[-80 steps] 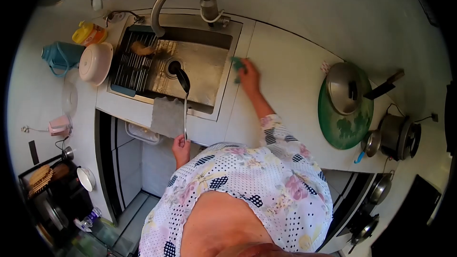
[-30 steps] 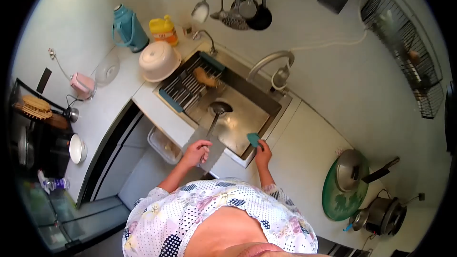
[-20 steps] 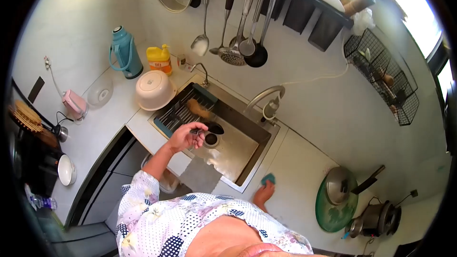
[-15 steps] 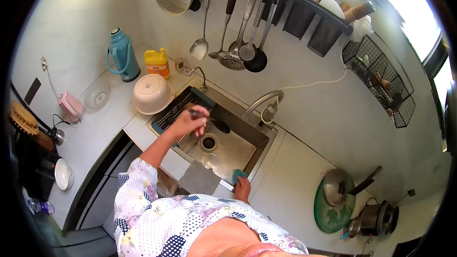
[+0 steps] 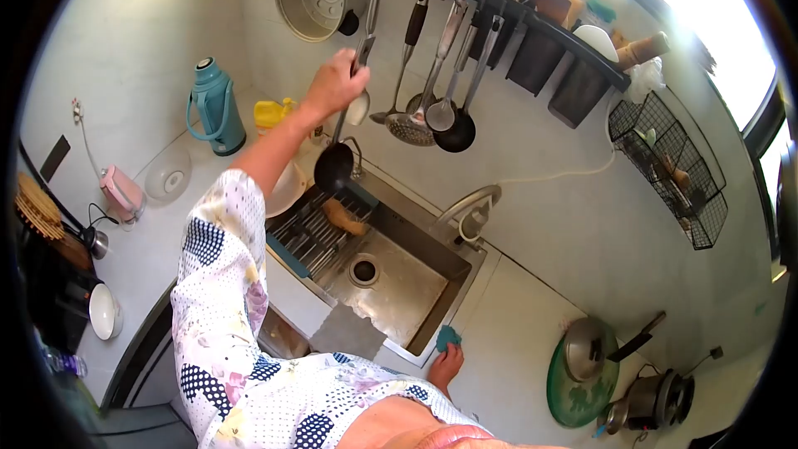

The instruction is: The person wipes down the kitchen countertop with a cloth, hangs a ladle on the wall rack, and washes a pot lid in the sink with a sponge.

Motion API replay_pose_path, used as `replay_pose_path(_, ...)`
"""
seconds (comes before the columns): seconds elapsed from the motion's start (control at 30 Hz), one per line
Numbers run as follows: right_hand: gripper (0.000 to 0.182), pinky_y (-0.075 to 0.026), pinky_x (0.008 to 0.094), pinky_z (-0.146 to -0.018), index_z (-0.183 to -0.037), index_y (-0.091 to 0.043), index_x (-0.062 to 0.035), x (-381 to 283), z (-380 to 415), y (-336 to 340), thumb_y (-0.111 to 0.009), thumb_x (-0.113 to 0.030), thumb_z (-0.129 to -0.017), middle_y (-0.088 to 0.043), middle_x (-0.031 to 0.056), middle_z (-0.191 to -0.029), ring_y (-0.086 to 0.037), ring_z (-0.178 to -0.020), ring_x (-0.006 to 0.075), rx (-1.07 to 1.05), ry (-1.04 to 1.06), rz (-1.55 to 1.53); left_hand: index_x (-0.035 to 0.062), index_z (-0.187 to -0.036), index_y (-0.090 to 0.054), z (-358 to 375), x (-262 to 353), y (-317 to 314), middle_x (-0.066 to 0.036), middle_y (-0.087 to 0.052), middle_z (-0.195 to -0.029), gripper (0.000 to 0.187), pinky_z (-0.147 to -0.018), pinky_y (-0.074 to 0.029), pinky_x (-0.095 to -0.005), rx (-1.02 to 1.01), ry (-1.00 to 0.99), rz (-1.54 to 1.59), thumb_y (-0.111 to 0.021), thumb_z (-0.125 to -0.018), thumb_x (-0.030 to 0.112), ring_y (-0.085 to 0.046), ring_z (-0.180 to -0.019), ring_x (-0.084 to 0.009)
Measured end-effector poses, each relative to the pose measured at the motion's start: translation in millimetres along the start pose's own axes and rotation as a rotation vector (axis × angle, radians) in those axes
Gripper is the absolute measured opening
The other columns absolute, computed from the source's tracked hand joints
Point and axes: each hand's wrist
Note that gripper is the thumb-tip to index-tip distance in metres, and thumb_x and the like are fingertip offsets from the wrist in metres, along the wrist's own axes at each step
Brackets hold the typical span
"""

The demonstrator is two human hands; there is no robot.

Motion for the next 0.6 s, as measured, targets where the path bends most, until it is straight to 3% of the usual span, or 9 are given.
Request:
replay_pose_path(0.1, 0.031, -0.039, 0.0437, -0.090, -0.110, -0.055, -0.0025, -10.6, -1.0, 4.4, -0.052, 0.003, -0.080, -0.052, 0.0187, -0.114, -0.047, -0.105, 0.0371, 0.021, 0.004, 0.013, 0.0006, -0.091, -0.044, -38.4, -4.2, -7.7, -0.025, -0.055, -0.085, 0.024, -0.067, -0.045, -0.0446, -0.064, 0.191, 0.502, -0.055, -0.083, 0.020, -0.057, -0.075, -0.0417)
replay_pose_path(0.23, 0.030, -0.037, 0.0447, -0.093, -0.110, -0.054, -0.0028, -10.2, 0.2, 4.1, -0.052, 0.001, -0.080, -0.050, 0.0201, -0.116, -0.046, -0.107, 0.0382, -0.005, -0.025, 0.011, 0.0006, -0.092, -0.041, -86.8, -43.6, -36.1, -0.021, -0.054, -0.078, 0.026, -0.069, -0.044, -0.0456, 0.276, -0.109, 0.139, -0.056, -0.084, 0.021, -0.055, -0.073, -0.0408)
replay_pose_path(0.37, 0.030, -0.037, 0.0453, -0.094, -0.110, -0.053, -0.0030, -9.1, 1.4, 1.4, -0.052, 0.000, -0.080, -0.050, 0.0206, -0.116, -0.045, -0.108, 0.0388, -0.034, -0.069, 0.041, -0.0006, -0.090, -0.043, -111.2, -39.7, -51.1, -0.021, -0.056, -0.082, 0.023, -0.070, -0.044, -0.0445, 0.299, -0.012, 0.196, -0.056, -0.083, 0.016, -0.054, -0.078, -0.0407)
replay_pose_path(0.6, 0.030, -0.038, 0.0453, -0.092, -0.109, -0.054, -0.0033, -7.9, 4.2, 1.4, -0.052, 0.001, -0.079, -0.051, 0.0204, -0.115, -0.046, -0.106, 0.0387, 0.001, -0.044, 0.053, 0.0014, -0.097, -0.046, -133.0, -46.9, -88.8, -0.022, -0.055, -0.093, 0.025, -0.075, -0.044, -0.0454, 0.428, -0.094, 0.027, -0.062, -0.079, 0.008, -0.054, -0.090, -0.0396)
Point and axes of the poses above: each hand's wrist, its own z-axis away from the middle knuckle, its own y-axis out of the back of the hand, x = y × z
